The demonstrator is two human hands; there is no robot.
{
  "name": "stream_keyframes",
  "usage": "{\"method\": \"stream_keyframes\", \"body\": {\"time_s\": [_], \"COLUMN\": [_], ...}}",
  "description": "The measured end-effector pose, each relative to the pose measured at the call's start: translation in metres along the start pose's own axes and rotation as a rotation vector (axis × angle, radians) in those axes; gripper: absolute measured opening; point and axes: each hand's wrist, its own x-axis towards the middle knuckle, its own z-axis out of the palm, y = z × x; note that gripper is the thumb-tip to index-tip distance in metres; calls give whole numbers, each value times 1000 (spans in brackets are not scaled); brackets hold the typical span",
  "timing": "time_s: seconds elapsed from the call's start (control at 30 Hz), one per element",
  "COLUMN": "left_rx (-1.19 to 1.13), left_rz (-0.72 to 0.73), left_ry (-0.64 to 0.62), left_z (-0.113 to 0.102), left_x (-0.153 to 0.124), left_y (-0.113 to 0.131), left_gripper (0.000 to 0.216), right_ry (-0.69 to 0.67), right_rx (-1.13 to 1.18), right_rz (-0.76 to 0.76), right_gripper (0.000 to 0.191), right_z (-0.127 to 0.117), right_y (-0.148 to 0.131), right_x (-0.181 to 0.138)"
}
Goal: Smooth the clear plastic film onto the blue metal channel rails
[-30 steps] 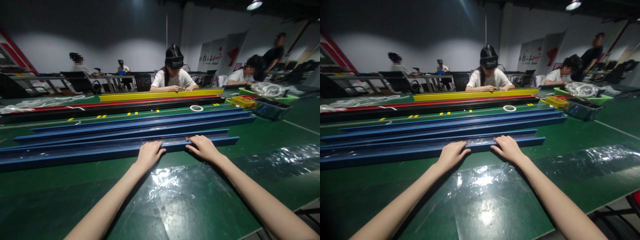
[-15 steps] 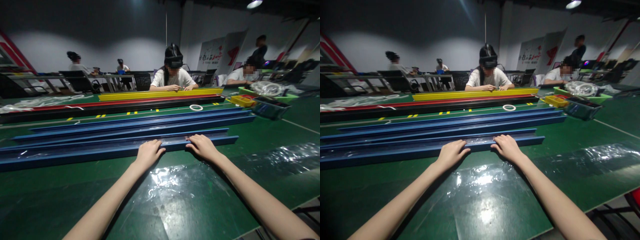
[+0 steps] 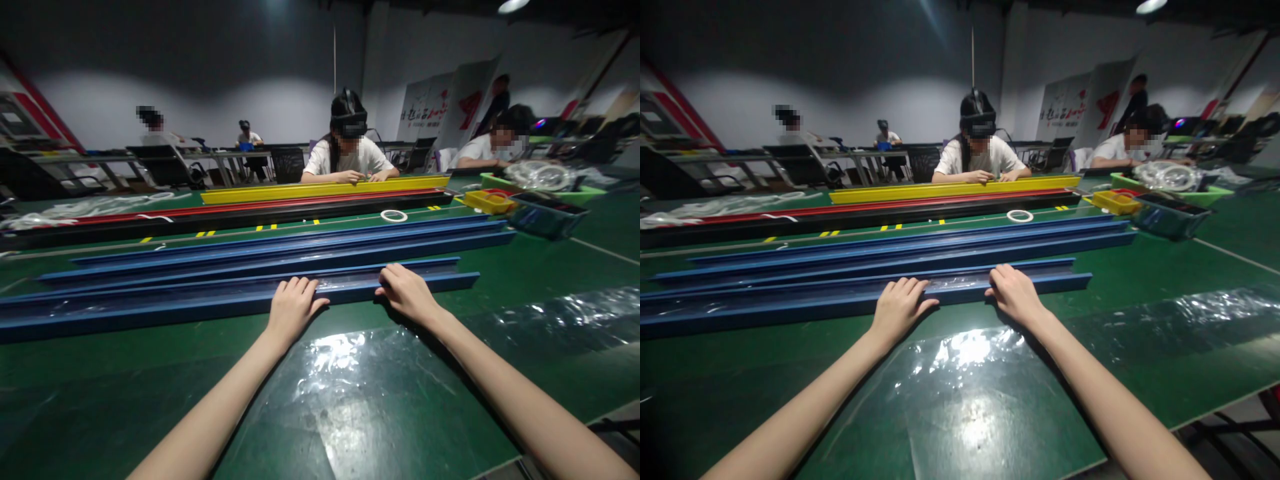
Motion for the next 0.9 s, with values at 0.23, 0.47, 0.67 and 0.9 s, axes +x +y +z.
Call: {"method": "stream_keyframes", "body": {"time_s": [0.23, 0.47, 0.67, 0.9], "left_rx": [-11, -74, -114, -76], "left_rz": [-8, 18, 26, 14], "left_ry": [-1, 20, 22, 28], "left_z": [1, 0, 2, 4], "left_x": [-1, -1, 0, 0], "left_y": [-4, -4, -3, 0], "left_gripper": [43, 40, 35, 35], "right_ry": [-73, -146, -133, -148], "right_rx": [-122, -128, -130, -85], "right_rz": [79, 173, 233, 191], "right_gripper": [12, 13, 15, 21], "right_z": [-15, -28, -28, -25], "right_y": [24, 62, 90, 83], "right_x": [-7, -22, -34, -29]}}
